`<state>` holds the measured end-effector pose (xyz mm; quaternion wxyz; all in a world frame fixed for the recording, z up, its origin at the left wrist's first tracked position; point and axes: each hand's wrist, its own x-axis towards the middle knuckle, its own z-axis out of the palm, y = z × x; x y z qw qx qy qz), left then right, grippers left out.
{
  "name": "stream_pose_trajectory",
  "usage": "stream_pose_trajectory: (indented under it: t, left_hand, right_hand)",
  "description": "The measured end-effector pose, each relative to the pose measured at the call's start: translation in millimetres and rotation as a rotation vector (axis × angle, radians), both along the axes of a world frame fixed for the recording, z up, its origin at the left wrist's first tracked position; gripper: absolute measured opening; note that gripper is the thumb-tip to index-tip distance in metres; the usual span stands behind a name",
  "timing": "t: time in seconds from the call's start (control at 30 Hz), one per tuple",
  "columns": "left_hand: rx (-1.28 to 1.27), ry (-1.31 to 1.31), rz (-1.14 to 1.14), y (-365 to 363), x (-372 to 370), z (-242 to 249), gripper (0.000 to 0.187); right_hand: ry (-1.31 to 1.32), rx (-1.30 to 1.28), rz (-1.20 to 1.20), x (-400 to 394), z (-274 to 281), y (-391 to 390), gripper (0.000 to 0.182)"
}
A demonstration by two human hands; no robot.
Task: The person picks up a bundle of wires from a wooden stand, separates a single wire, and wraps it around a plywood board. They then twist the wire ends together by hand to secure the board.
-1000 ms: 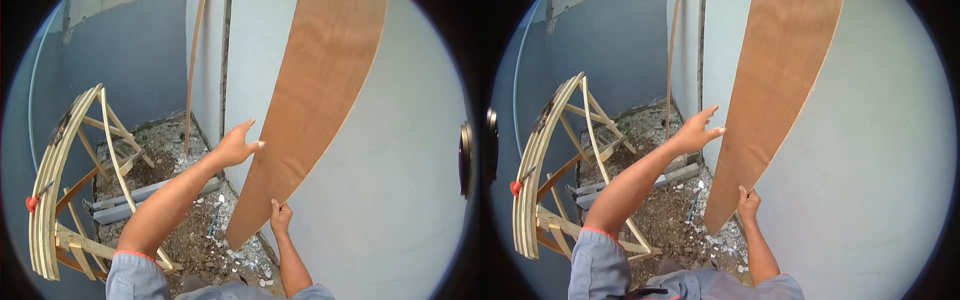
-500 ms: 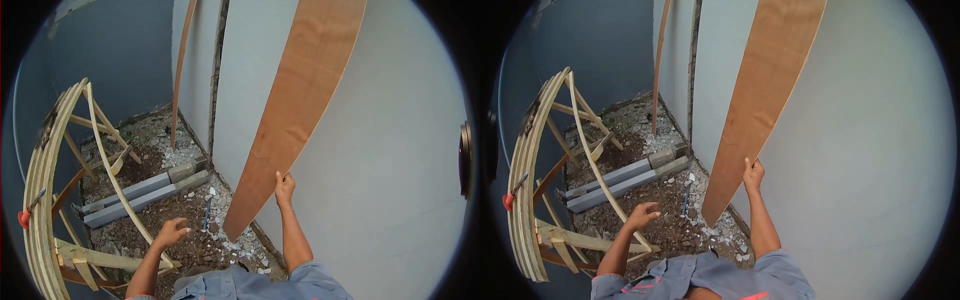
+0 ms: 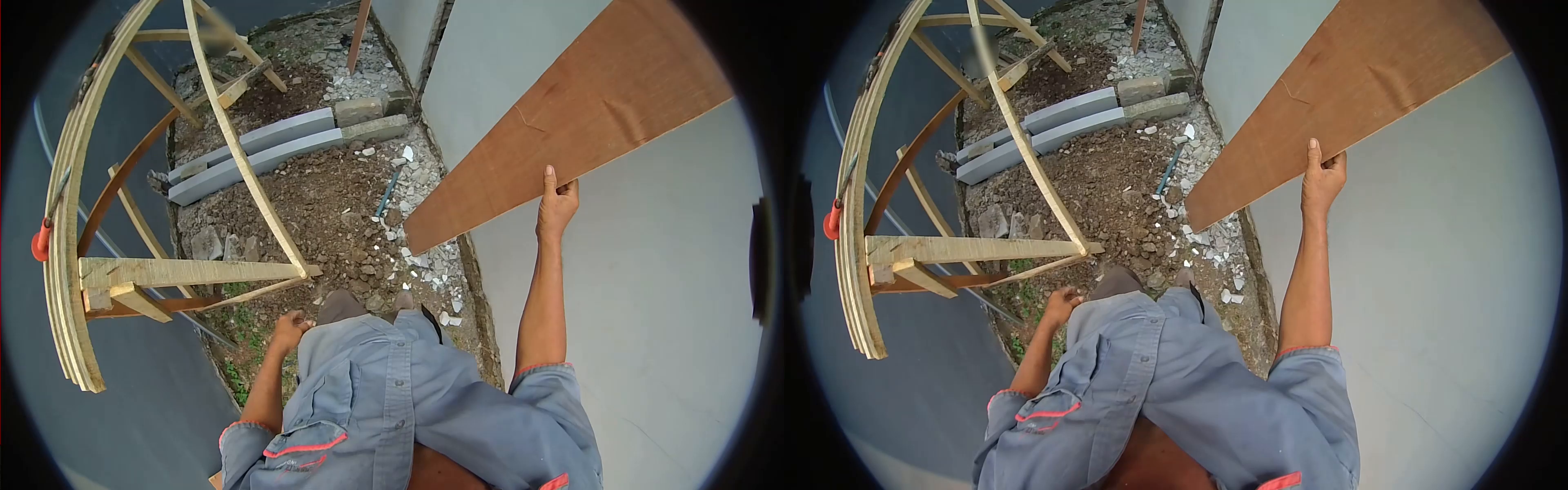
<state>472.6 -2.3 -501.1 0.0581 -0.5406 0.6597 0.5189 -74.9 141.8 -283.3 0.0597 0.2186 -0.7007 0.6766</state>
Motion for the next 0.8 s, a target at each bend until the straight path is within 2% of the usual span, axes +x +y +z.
stream_pose_trajectory:
  t: [0.2, 0.27, 0.3, 0.37, 0.47, 0.6, 0.67, 0.73, 0.8]
  left_hand:
    - [0.151, -0.106, 0.164, 48, 34, -3, 0.046]
    - [0.248, -0.031, 0.381, 59, 37, 0, 0.044]
    - [0.250, -0.041, 0.391, 64, 43, -4, 0.044]
    - [0.235, 0.004, 0.417, 73, 54, -12, 0.026]
    - [0.206, -0.015, 0.497, 90, 48, 0, 0.019]
    - [0.244, -0.045, 0.563, 111, 46, 10, 0.022]
    - [0.298, -0.100, 0.559, 120, 44, 16, 0.041]
    - [0.317, -0.120, 0.558, 132, 50, 12, 0.041]
    - [0.331, -0.131, 0.565, 149, 55, 11, 0.041]
  right_hand:
    - [-0.063, 0.035, 0.008, -5, 2, 8, 0.049]
    - [-0.067, 0.042, -0.003, -4, 2, 9, 0.051]
    - [-0.062, 0.040, -0.023, -3, 1, 10, 0.052]
    - [-0.075, 0.055, 0.009, -8, -4, 14, 0.055]
    - [-0.064, 0.088, 0.078, -11, -11, 17, 0.063]
    - [-0.067, 0.106, 0.105, -10, -20, 20, 0.072]
    - [-0.070, 0.114, 0.118, -5, -30, 26, 0.078]
    - [-0.035, 0.164, 0.101, -2, -42, 34, 0.087]
    - [-0.039, 0.198, 0.101, 4, -59, 51, 0.089]
